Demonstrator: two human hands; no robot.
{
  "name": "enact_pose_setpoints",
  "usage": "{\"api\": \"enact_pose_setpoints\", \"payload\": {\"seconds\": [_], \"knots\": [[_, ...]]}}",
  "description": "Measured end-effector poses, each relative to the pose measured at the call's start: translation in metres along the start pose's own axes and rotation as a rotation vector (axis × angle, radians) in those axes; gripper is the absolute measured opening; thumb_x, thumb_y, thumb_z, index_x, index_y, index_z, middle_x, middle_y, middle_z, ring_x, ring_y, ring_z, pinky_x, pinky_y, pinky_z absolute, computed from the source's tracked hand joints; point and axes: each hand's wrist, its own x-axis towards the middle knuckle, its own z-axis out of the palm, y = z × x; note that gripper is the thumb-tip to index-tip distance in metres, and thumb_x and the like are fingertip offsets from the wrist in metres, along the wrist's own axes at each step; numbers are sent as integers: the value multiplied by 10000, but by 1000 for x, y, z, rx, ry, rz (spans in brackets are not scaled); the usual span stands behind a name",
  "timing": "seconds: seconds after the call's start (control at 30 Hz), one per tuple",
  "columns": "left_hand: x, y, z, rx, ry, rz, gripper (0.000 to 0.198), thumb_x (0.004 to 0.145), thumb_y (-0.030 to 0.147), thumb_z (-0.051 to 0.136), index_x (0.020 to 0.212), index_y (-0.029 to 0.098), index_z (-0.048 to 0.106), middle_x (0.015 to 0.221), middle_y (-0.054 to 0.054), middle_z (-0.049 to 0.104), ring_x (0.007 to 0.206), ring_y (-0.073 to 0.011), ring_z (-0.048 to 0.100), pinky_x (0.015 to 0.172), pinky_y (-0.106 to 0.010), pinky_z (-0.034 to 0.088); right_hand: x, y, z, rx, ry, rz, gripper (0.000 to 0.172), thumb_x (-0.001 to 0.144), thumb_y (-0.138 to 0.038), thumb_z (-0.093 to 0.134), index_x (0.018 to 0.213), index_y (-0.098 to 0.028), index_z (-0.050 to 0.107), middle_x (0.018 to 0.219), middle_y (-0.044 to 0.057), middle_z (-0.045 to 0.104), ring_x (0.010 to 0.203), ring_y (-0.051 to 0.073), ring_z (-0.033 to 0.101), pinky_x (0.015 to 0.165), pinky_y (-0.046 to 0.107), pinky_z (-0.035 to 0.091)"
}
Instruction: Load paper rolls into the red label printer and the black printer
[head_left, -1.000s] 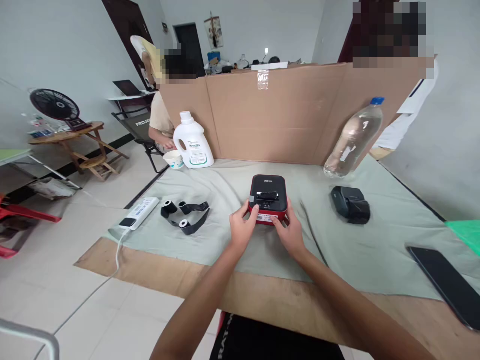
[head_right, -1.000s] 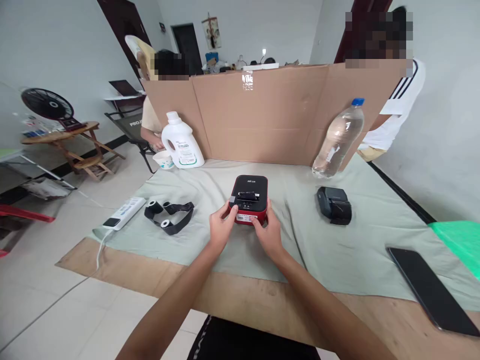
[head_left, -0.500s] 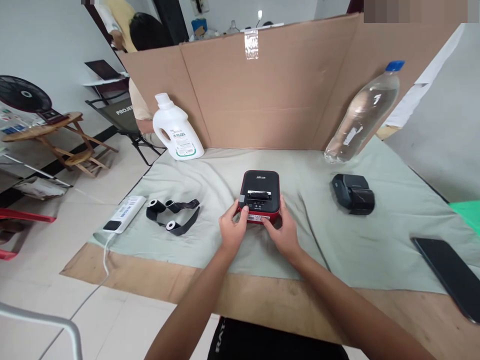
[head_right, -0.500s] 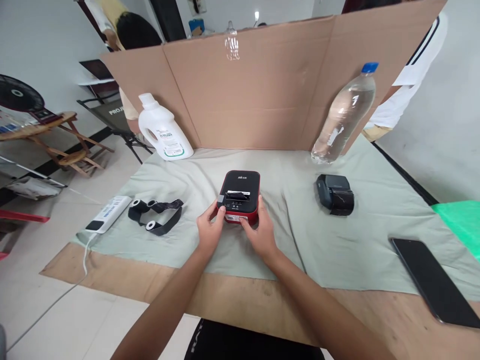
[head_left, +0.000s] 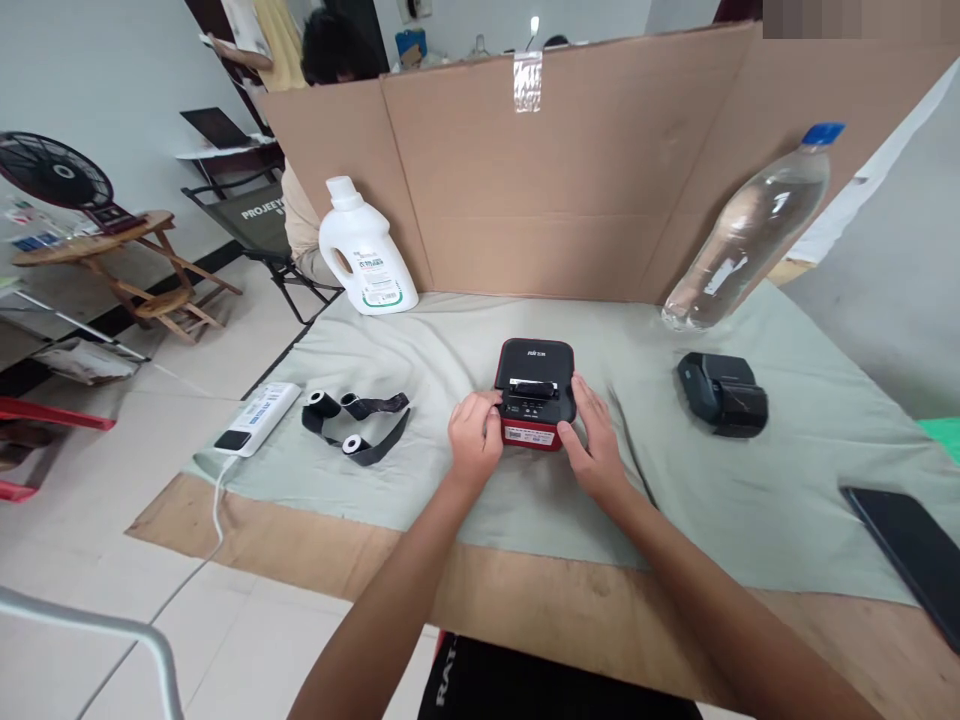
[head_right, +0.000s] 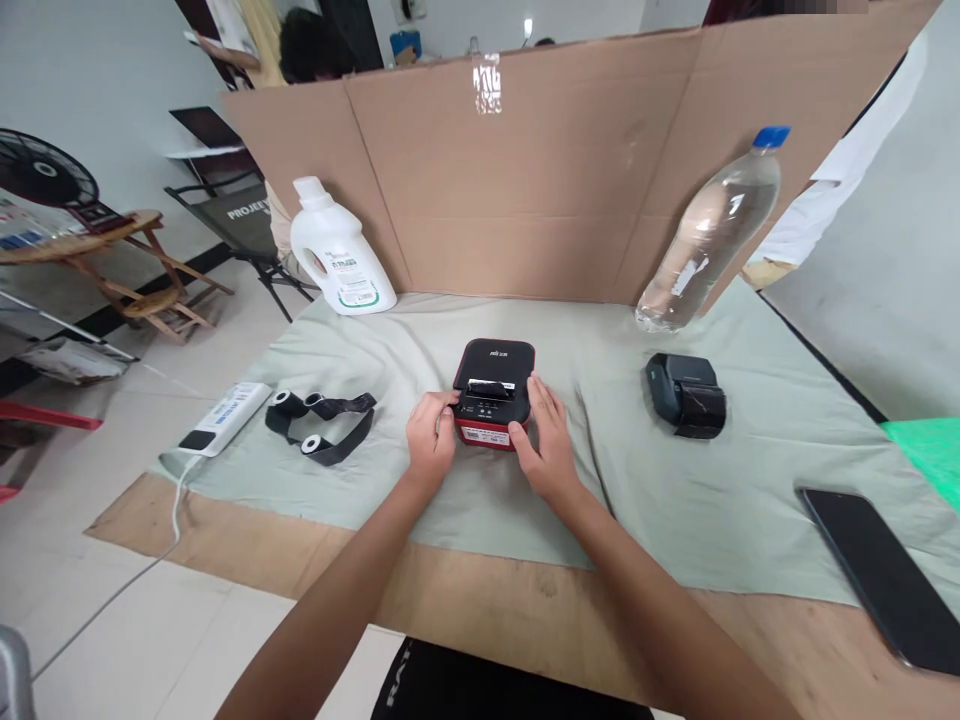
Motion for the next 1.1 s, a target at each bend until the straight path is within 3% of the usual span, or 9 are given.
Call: {"api": "enact_pose_setpoints", "payload": {"seconds": [0.33, 0.47, 0.57, 0.63, 0.73, 0.83, 0.93, 1.03, 1.1], "knots": [[1, -13, 9, 70, -11, 33, 291, 972, 146, 348, 976, 208, 632, 947, -69, 696, 876, -212, 658, 805, -345, 472, 19, -8, -2, 196, -38, 163, 732, 1038, -546, 344, 1677, -230, 177, 1700, 66, 291, 1562, 242, 295, 1293, 483, 224], [-2, -16, 11, 60, -15, 43, 327, 1019, 197, 313, 1066, 199, 636, 1090, -95, 708, 1041, -218, 664, 884, -354, 460, 45, -12, -3, 260, 13, 269, 745, 1019, -565, 376, 1667, -229, 228, 1714, 51, 247, 1557, 228, 309, 1290, 438, 229], [-3, -14, 7, 41, -50, 31, 362, 1048, 261, 312, 1147, 199, 654, 1185, -107, 694, 1130, -217, 639, 966, -361, 457, 69, -11, -6, 246, 38, 297, 688, 1015, -515, 388, 1641, -242, 303, 1660, 57, 384, 1498, 220, 415, 1251, 439, 312], [-3, -13, 4, 18, -70, 41, 373, 1051, 305, 342, 1195, 201, 671, 1213, -113, 678, 1152, -221, 623, 998, -368, 458, 79, -11, -10, 163, 30, 289, 622, 992, -453, 430, 1565, -213, 452, 1552, 91, 535, 1375, 247, 552, 1159, 450, 435], [-2, -12, 3, -5, -78, 55, 387, 1043, 343, 378, 1202, 211, 705, 1216, -115, 659, 1135, -226, 613, 1006, -374, 466, 89, -14, -15, -77, -21, 221, 436, 933, -339, 493, 1263, -161, 716, 1313, 133, 705, 1118, 270, 684, 999, 435, 539], [-2, -12, 4, -22, -87, 54, 394, 1036, 358, 389, 1180, 210, 724, 1215, -120, 648, 1121, -226, 610, 1000, -375, 479, 107, -20, -17, -269, -234, 118, 343, 913, -211, 481, 1061, -178, 788, 1111, 100, 779, 1018, 241, 705, 979, 382, 522], [-1, -12, 4, -43, -90, 48, 397, 1032, 355, 388, 1189, 204, 720, 1215, -125, 649, 1123, -229, 610, 1000, -379, 485, 134, -29, -11, -410, -557, 88, 381, 869, -91, 476, 1065, -184, 790, 1121, 80, 786, 1062, 214, 703, 975, 317, 487], [0, -11, 2, -52, -92, 47, 401, 1035, 357, 380, 1188, 206, 718, 1216, -125, 653, 1116, -230, 612, 999, -382, 488, 158, -40, 2, -584, -826, 91, 316, 799, -62, 553, 964, -192, 790, 1019, 84, 794, 1048, 264, 703, 1046, 423, 418], [0, -11, 1, -61, -91, 48, 399, 1037, 362, 381, 1191, 209, 716, 1216, -122, 654, 1106, -228, 616, 999, -382, 488, 166, -46, 12, -635, -921, 102, 187, 758, -82, 613, 805, -181, 765, 846, 88, 778, 953, 305, 717, 1038, 528, 398]]}}
